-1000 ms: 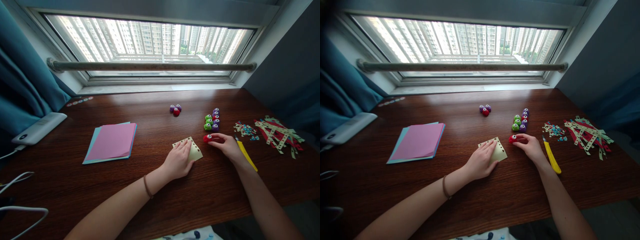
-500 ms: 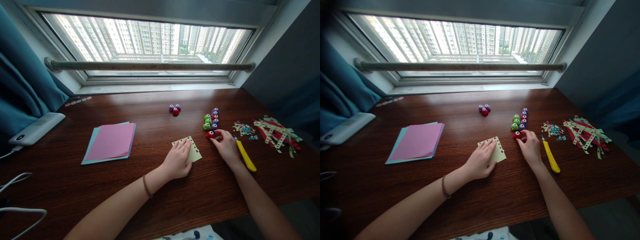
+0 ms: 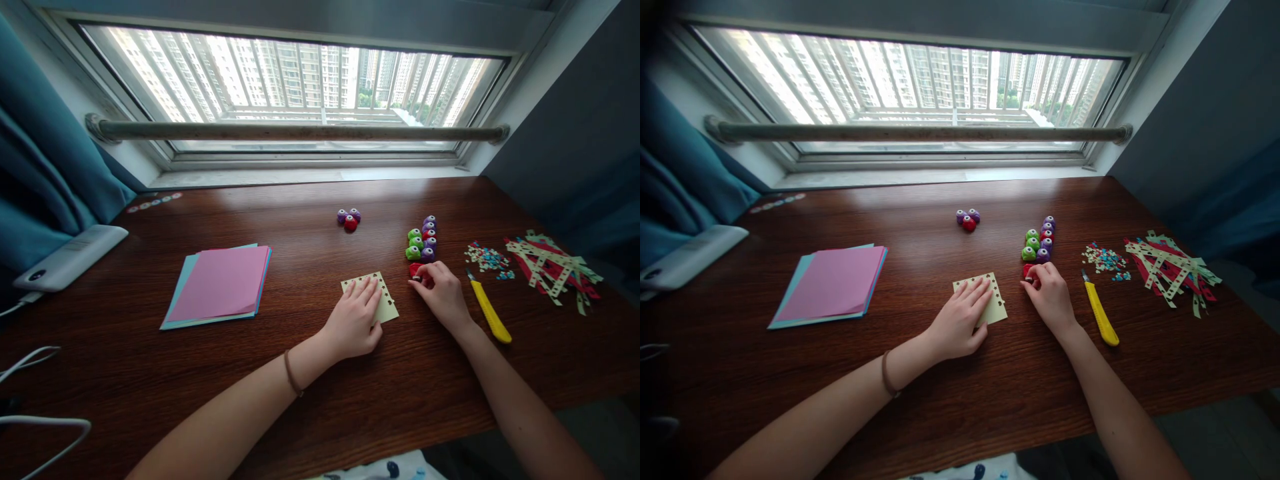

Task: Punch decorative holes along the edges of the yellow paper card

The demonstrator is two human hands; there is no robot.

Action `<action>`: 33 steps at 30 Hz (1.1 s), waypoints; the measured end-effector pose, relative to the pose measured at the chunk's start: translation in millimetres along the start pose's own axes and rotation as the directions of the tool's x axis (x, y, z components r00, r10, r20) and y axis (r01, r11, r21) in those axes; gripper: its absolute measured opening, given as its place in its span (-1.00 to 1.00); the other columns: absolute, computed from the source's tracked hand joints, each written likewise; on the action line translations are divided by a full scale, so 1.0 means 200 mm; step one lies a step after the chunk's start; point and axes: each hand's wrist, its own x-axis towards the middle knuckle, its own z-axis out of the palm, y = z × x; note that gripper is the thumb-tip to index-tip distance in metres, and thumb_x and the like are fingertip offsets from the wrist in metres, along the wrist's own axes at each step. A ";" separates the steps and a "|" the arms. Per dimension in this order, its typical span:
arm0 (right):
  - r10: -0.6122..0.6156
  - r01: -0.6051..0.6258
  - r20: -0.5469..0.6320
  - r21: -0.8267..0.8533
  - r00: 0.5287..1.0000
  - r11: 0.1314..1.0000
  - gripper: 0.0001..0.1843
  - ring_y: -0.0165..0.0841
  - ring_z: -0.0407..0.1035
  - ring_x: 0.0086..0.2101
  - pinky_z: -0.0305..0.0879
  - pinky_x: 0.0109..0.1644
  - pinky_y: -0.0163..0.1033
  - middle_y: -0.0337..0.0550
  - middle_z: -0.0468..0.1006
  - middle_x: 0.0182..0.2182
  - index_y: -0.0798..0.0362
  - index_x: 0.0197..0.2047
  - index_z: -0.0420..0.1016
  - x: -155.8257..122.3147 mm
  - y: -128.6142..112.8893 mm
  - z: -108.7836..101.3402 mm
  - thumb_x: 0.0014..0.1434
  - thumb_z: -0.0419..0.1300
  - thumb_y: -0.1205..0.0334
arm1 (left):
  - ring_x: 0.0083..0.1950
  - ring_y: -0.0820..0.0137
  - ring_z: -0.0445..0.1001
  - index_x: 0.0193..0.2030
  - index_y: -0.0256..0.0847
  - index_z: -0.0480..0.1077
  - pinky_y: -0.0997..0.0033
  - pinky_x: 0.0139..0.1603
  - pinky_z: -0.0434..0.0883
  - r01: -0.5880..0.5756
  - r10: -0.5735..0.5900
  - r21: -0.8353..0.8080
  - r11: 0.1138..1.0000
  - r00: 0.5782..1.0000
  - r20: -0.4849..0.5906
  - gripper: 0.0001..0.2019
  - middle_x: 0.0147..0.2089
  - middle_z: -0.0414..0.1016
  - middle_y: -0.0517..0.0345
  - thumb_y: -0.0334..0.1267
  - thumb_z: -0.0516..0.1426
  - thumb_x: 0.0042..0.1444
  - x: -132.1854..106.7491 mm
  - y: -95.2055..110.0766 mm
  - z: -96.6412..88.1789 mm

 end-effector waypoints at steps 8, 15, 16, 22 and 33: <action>-0.017 0.008 -0.090 -0.101 0.996 0.995 -0.72 -0.24 0.33 -0.21 0.30 -0.14 -0.18 -0.08 0.39 -0.17 0.05 -0.08 0.39 0.02 0.06 0.03 0.11 0.18 0.22 | 0.35 0.13 -0.14 0.24 -0.39 0.04 0.10 0.33 -0.16 -0.004 0.004 0.015 1.000 1.000 0.000 -0.40 0.33 -0.06 -0.15 -0.24 0.01 0.04 0.00 0.00 0.01; 0.020 -0.038 -0.186 -0.093 0.982 0.995 -0.71 -0.30 0.32 -0.35 0.28 -0.18 -0.19 -0.05 0.40 -0.20 0.11 -0.06 0.40 0.03 0.06 0.02 0.15 0.14 0.21 | 0.35 0.15 -0.13 0.24 -0.38 0.03 0.09 0.32 -0.14 -0.012 0.012 0.017 1.000 1.000 -0.002 -0.40 0.33 -0.07 -0.15 -0.25 0.00 0.04 0.00 -0.01 0.01; 0.024 -0.047 -0.216 -0.100 0.976 0.994 -0.71 -0.30 0.31 -0.35 0.28 -0.19 -0.19 -0.04 0.39 -0.20 0.11 -0.08 0.41 0.02 0.05 0.01 0.13 0.16 0.20 | 0.35 0.15 -0.13 0.24 -0.38 0.03 0.08 0.32 -0.14 -0.013 0.013 0.017 1.000 1.000 -0.005 -0.40 0.33 -0.06 -0.15 -0.25 0.00 0.04 0.00 -0.01 0.01; -0.180 0.113 0.290 0.231 0.940 0.966 -0.88 -0.34 0.31 -0.34 0.27 -0.23 -0.25 -0.18 0.43 -0.36 0.00 -0.30 0.53 0.00 -0.03 0.00 0.13 0.16 0.24 | 0.35 0.14 -0.15 0.25 -0.37 0.02 0.05 0.31 -0.10 -0.013 0.013 0.017 1.000 1.000 -0.013 -0.41 0.33 -0.08 -0.16 -0.23 0.00 0.08 0.00 -0.01 0.01; -0.151 0.040 0.319 0.332 0.936 0.943 -0.92 -0.32 0.30 -0.30 0.23 -0.17 -0.19 -0.19 0.47 -0.38 0.01 -0.37 0.52 -0.03 -0.10 0.02 0.10 0.18 0.27 | 0.34 0.10 -0.11 0.28 -0.27 -0.04 0.03 0.28 -0.06 0.012 -0.011 0.020 1.000 0.999 -0.035 -0.41 0.34 -0.07 -0.13 -0.16 0.01 0.14 0.00 -0.01 0.02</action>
